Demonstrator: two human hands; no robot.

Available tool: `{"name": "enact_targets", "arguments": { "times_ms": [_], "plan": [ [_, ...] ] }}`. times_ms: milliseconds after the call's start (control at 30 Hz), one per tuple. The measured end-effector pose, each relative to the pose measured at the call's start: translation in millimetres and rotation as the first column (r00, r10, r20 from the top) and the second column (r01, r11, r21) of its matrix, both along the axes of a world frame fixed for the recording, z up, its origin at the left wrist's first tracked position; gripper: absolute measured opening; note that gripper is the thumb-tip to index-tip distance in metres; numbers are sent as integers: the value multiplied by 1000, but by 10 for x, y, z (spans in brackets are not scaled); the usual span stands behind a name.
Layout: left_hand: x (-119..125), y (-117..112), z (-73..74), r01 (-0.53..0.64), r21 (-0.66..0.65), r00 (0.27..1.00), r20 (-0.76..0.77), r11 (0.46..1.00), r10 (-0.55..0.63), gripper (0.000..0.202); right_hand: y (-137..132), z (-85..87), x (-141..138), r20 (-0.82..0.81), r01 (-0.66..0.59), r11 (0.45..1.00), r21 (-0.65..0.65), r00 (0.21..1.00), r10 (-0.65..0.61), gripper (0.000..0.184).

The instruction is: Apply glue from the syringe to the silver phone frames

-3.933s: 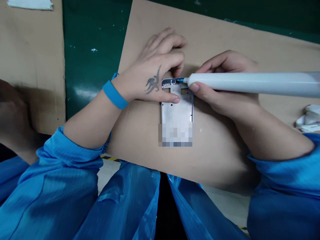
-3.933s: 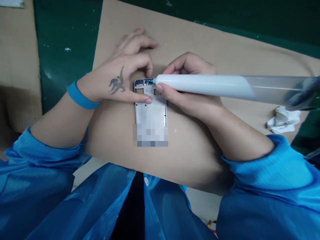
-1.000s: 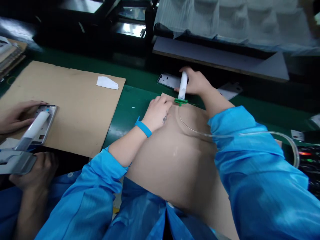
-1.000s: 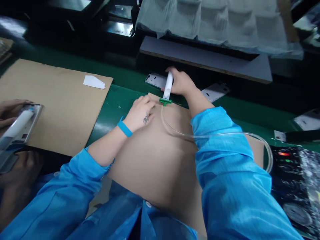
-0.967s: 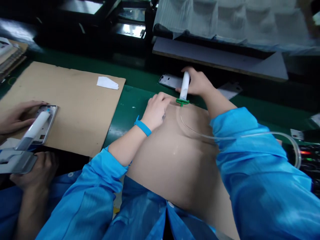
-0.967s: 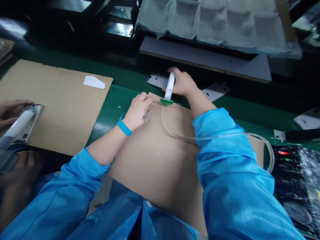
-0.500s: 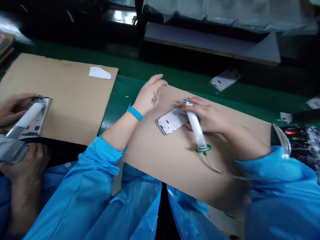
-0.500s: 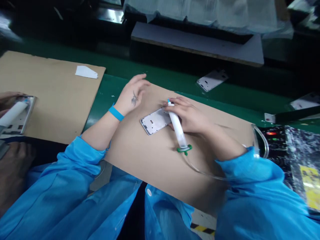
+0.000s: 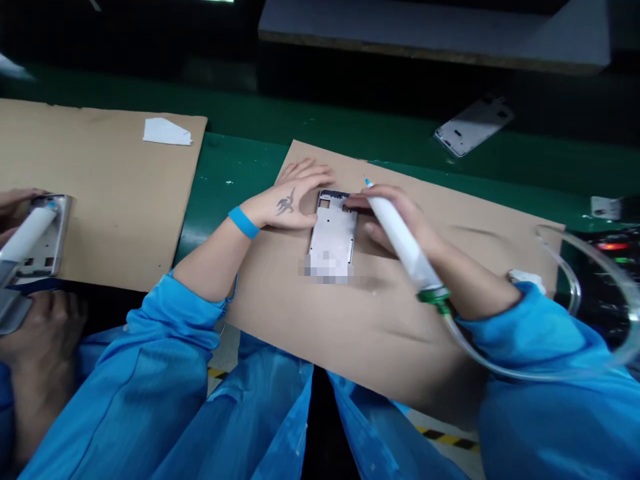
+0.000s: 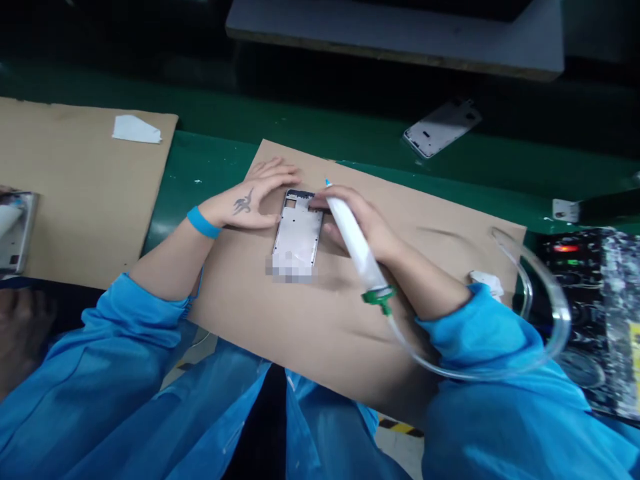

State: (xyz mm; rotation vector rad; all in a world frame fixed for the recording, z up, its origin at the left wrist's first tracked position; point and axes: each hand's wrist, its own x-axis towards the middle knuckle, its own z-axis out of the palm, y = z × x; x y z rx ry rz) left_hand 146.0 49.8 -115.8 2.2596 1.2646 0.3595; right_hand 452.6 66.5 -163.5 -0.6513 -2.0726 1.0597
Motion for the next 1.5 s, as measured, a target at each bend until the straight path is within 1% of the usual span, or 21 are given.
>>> {"name": "enact_targets", "arguments": {
  "times_ms": [67, 133, 233, 333, 433, 533, 600, 667, 733, 800, 867, 967, 1000, 1033, 1067, 1133, 1167, 1233, 1300, 1400, 1500],
  "plan": [
    [42, -7, -25, -47, 33, 999, 15, 998, 47, 64, -14, -15, -25, -121, 57, 993, -107, 990, -70, 75],
    [84, -19, -55, -65, 59, 998, 16, 996, 64, 61, -33, -28, -53, -206, 118, 969, -216, 965, -163, 80],
    [136, -47, -73, -23, 57, 999, 28, 998, 21, 63, -95, 2, -92, -173, 211, 926, -314, 946, -275, 69],
    [195, -82, -37, 1, 37, 999, 50, 999, -3, 64, -188, 91, -132, -66, 209, 926, -314, 968, -241, 54],
    [247, -101, 27, -20, 0, 998, 62, 1000, 19, 60, -251, 174, -159, 18, 221, 941, -256, 974, -224, 51],
    [237, -88, 61, -152, -2, 977, 150, 988, 150, 45, -254, 204, -158, 18, 237, 937, -257, 970, -241, 50],
    [191, -56, 46, -270, 35, 927, 279, 962, 250, 41, -240, 206, -146, -21, 193, 939, -286, 978, -208, 46],
    [128, 1, -2, -350, 85, 865, 411, 933, 287, 43, -229, 208, -135, -14, 167, 947, -276, 984, -178, 45],
    [58, 83, -76, -383, 117, 820, 499, 916, 279, 42, -228, 215, -129, 43, 179, 951, -250, 984, -174, 49],
    [-14, 171, -153, -415, 133, 801, 522, 900, 293, 50, -233, 222, -129, 88, 197, 949, -245, 980, -180, 54],
    [-76, 230, -198, -438, 164, 795, 529, 884, 296, 67, -238, 220, -133, 96, 205, 948, -242, 978, -186, 57],
    [-111, 210, -153, -461, 207, 815, 483, 863, 320, 109, -240, 199, -141, 79, 214, 950, -227, 976, -201, 58],
    [-101, 177, -114, -446, 216, 842, 431, 869, 325, 114, -240, 190, -143, 74, 221, 950, -221, 975, -210, 59],
    [-81, 139, -71, -413, 219, 877, 360, 884, 320, 108, -241, 182, -144, 73, 229, 949, -218, 973, -218, 60],
    [-54, 100, -29, -358, 215, 914, 280, 909, 294, 97, -243, 177, -144, 77, 237, 947, -217, 971, -226, 60],
    [12, 32, 34, -190, 169, 976, 139, 967, 167, 79, -253, 181, -145, 94, 252, 944, -213, 967, -237, 59],
    [45, 7, 51, -106, 125, 991, 91, 986, 95, 74, -260, 191, -147, 104, 261, 943, -209, 964, -244, 58],
    [99, -23, 57, 12, 44, 999, 34, 999, -14, 74, -277, 222, -155, 114, 277, 942, -192, 959, -259, 56],
    [133, -35, 45, 57, 7, 998, 6, 998, -57, 67, -296, 260, -166, 123, 290, 942, -168, 954, -272, 54],
    [152, -43, 42, 60, 4, 998, -9, 998, -60, 53, -312, 295, -185, 144, 304, 944, -130, 948, -285, 50],
    [167, -62, 81, 67, -26, 998, 3, 997, -67, 42, -310, 289, -198, 97, 296, 948, -116, 953, -286, 47]
  ]
}}
